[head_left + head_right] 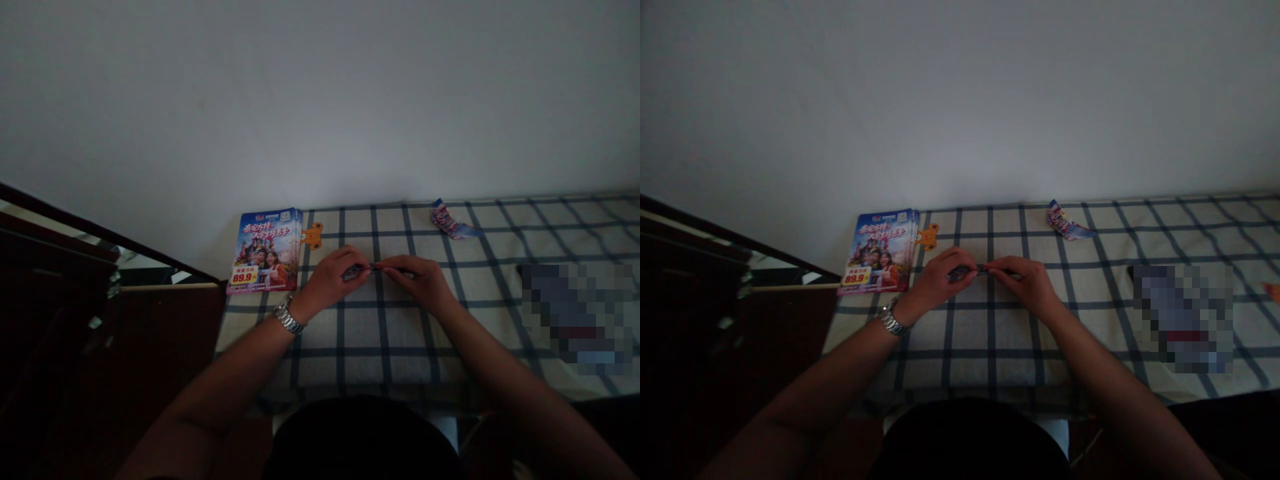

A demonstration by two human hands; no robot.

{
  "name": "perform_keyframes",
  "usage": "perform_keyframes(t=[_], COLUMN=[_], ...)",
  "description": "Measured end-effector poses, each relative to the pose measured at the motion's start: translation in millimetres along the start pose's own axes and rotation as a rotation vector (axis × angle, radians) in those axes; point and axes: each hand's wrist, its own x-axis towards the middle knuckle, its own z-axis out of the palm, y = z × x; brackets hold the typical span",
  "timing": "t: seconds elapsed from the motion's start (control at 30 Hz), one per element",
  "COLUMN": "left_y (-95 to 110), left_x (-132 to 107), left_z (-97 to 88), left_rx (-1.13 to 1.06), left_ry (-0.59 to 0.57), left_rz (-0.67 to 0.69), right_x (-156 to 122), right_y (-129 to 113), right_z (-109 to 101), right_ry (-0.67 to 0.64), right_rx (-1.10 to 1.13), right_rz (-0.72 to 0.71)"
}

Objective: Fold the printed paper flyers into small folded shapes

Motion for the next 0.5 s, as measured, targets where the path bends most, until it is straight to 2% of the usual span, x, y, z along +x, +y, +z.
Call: perform_keyframes(t=[0.3,0.5], left_y=[-0.1,-3.2], left_x=[0.2,-0.4], left_z=[-1.5,0.0], left_rx=[-0.004,-0.004], left_ry=[-0.006,-0.068], left_rz=[-0.046,-0.055], right_x=[0.5,-0.4], right_y=[1.1,4.1], right_z=[-1.9,-1.0], right_ry=[-0.003,0.004], right_rx=[-0.03,-0.044], right_rz=[-0.031,-0.052])
